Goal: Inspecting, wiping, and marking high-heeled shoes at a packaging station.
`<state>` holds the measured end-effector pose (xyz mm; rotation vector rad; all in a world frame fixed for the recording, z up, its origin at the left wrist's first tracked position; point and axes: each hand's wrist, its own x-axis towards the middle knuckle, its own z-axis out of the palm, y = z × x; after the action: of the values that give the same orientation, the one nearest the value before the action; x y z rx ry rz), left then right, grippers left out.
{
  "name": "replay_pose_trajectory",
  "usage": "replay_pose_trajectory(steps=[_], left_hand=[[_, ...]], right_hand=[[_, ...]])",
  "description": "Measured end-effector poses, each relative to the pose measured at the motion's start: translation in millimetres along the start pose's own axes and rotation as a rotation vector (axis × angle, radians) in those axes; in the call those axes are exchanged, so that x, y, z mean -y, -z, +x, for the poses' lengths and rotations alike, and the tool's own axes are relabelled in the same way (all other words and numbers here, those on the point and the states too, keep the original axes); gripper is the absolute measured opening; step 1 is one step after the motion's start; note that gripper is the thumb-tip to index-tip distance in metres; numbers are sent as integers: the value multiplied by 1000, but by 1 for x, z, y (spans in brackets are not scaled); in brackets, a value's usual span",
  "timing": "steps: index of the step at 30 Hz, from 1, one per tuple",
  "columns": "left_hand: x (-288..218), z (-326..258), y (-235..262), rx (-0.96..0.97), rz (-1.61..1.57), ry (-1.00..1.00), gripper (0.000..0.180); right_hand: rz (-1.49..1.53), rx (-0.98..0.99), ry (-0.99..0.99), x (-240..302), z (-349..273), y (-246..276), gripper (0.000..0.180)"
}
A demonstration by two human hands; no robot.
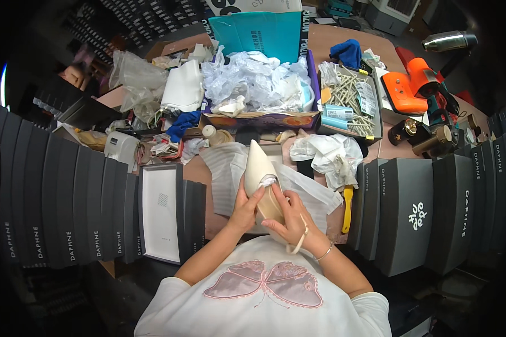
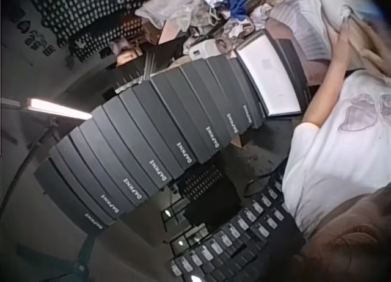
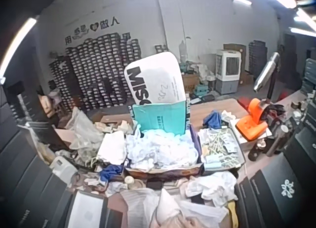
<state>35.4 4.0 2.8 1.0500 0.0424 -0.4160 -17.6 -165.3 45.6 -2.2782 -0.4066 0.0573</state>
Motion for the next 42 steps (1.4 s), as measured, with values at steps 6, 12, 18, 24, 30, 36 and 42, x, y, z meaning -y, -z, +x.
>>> replay_pose_trajectory(steps=[6,12,18,24,30,36,42], left_hand=[[-32,18,25,47,-177,120,56],[-37,6,38,203,-260,316,62],[-50,-14,20,226,-345,384,66],[-61,-22,37,339,231,285,75],[-80,-10,54,398,262,188,65],[-54,-25,87,280,104,234,47],[-20,-16,95,457,225,255,51]], right_hand=[[412,2,-42,22,3,3,85],[527,-61,-68,20,11,3,82],[499,-88,-81,21,17,6,80],[1107,48,-299,21,21,-22,73],[1074,358,-301,35,36,-35,62],[577,440,-210,21,162,17,28],[118,86,352,67,361,-66,32]])
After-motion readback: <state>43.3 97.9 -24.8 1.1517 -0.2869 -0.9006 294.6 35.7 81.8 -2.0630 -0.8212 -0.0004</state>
